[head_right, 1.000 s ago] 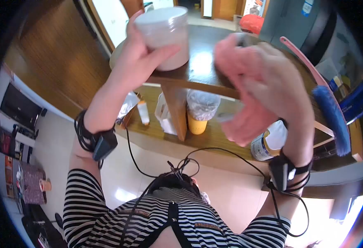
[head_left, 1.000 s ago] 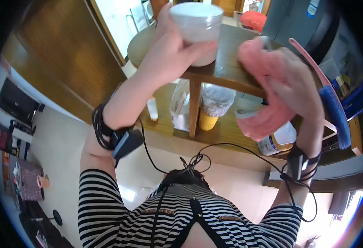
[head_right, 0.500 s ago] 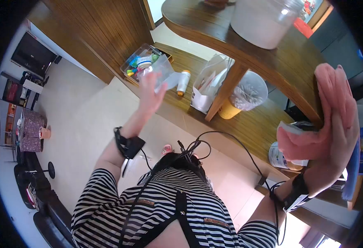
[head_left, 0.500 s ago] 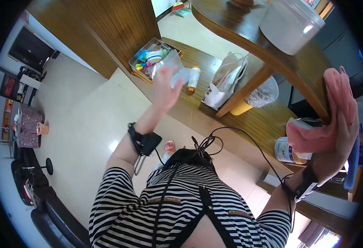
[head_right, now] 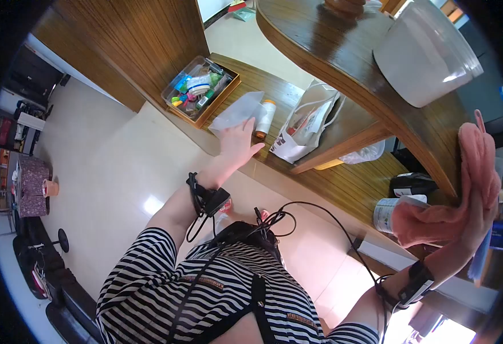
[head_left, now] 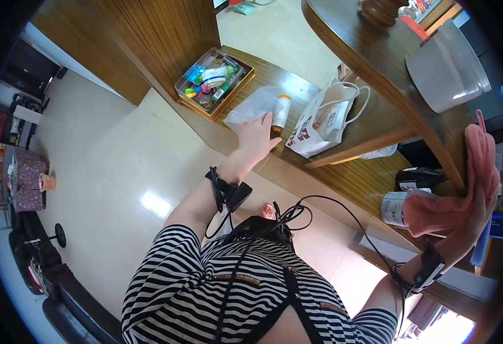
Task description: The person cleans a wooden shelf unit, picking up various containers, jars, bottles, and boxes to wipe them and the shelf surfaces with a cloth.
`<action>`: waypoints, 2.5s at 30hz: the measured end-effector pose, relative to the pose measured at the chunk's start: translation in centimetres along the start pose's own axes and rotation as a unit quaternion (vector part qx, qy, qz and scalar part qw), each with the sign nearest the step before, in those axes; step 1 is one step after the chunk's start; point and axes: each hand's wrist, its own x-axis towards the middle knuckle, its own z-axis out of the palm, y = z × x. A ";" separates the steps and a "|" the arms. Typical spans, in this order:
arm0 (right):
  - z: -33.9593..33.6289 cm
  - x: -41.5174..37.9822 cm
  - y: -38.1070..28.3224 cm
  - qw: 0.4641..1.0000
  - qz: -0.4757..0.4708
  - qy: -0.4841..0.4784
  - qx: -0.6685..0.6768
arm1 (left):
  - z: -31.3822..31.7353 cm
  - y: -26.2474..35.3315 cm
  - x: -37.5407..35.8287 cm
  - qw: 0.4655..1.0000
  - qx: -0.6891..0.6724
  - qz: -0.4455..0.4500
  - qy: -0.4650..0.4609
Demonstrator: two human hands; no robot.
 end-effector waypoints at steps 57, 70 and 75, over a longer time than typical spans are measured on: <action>3.1 -0.5 -4.8 0.991 0.025 0.061 0.114 | -16.3 -13.8 11.7 0.960 0.240 -0.139 0.047; 9.4 -4.2 -11.4 0.932 -0.069 0.232 -0.268 | -14.8 -15.6 6.5 0.956 0.092 -0.009 0.279; 16.5 -6.1 -20.2 0.924 -0.212 0.269 -0.171 | -13.9 -15.3 7.9 0.979 0.180 -0.019 0.096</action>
